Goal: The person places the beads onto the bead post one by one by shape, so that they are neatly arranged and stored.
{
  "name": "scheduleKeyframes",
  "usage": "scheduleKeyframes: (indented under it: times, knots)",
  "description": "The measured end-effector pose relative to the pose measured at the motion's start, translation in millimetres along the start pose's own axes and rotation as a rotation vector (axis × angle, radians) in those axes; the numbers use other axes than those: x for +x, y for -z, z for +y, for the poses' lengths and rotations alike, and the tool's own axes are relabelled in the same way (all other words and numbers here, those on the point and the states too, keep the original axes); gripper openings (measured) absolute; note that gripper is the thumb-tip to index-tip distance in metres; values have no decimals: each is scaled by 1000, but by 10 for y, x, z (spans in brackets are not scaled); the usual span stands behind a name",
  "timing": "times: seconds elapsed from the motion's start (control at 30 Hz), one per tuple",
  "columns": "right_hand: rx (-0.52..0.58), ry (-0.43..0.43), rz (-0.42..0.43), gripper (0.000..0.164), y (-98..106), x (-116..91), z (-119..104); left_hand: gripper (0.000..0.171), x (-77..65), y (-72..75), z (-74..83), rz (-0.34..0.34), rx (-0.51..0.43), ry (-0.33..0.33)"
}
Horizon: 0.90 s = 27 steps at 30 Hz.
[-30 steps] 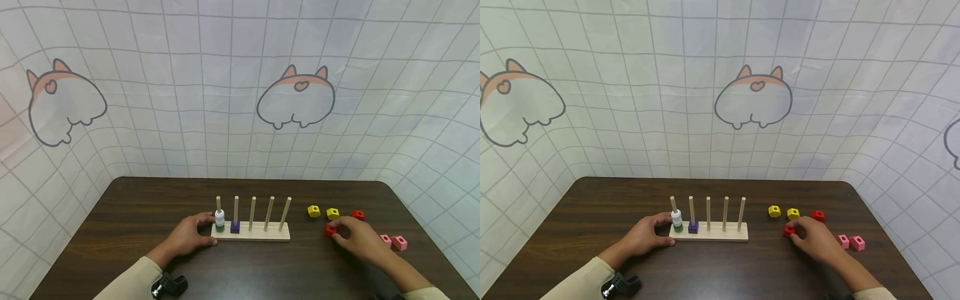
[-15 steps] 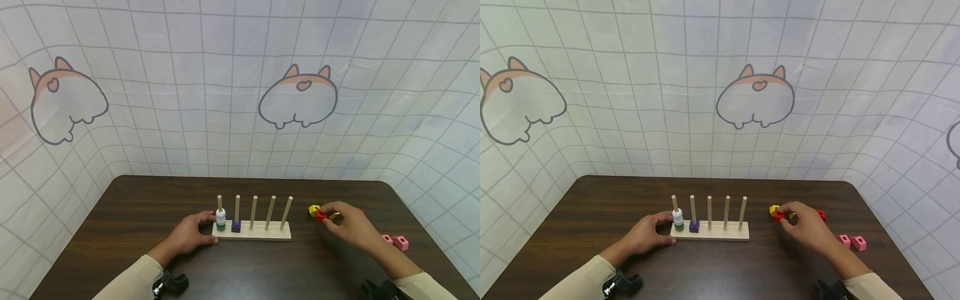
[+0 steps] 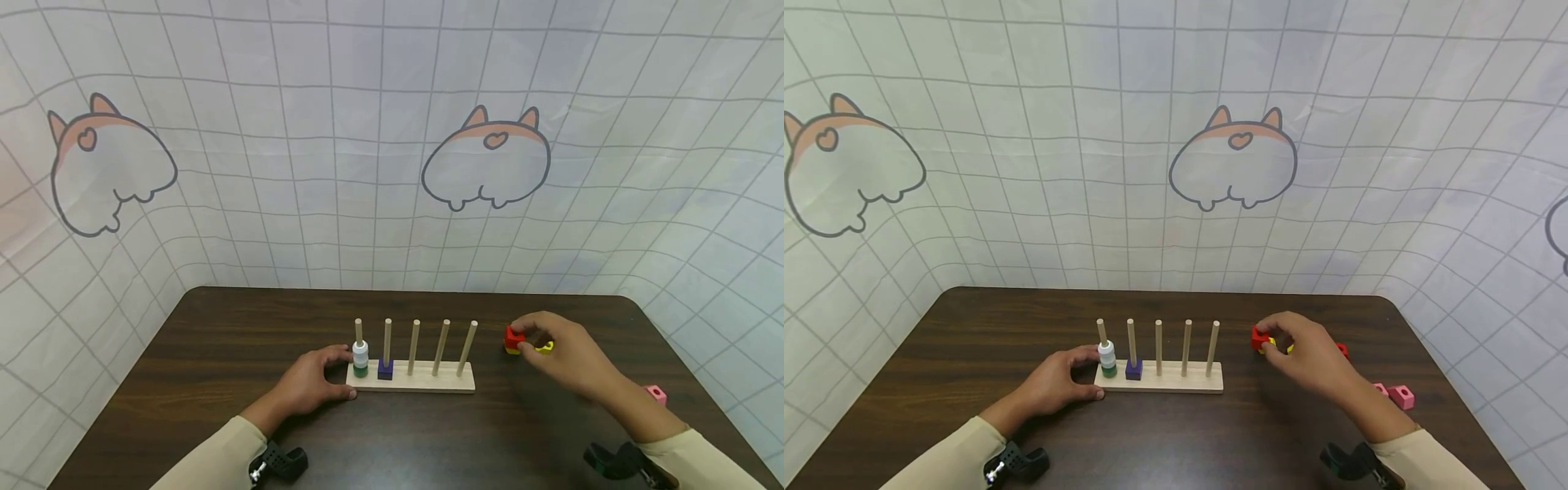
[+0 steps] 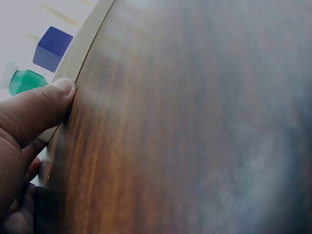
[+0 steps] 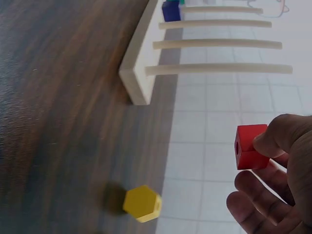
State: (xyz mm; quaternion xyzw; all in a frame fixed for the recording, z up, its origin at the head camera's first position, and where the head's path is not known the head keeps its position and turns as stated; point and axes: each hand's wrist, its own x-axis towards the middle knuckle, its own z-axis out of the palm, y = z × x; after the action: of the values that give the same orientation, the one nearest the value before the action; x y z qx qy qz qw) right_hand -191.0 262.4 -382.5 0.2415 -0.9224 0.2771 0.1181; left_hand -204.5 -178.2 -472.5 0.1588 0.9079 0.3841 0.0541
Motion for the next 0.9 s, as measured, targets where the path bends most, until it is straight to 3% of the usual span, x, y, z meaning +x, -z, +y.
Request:
scheduleKeyframes:
  times: [0.43,0.9]
  knots:
    - [34,110,24,34,132,157,-198,56,-4,1,1,3,9,-1]
    - [56,128,10,31,217,309,-432,57,8,-11,-32,5,11,-26]
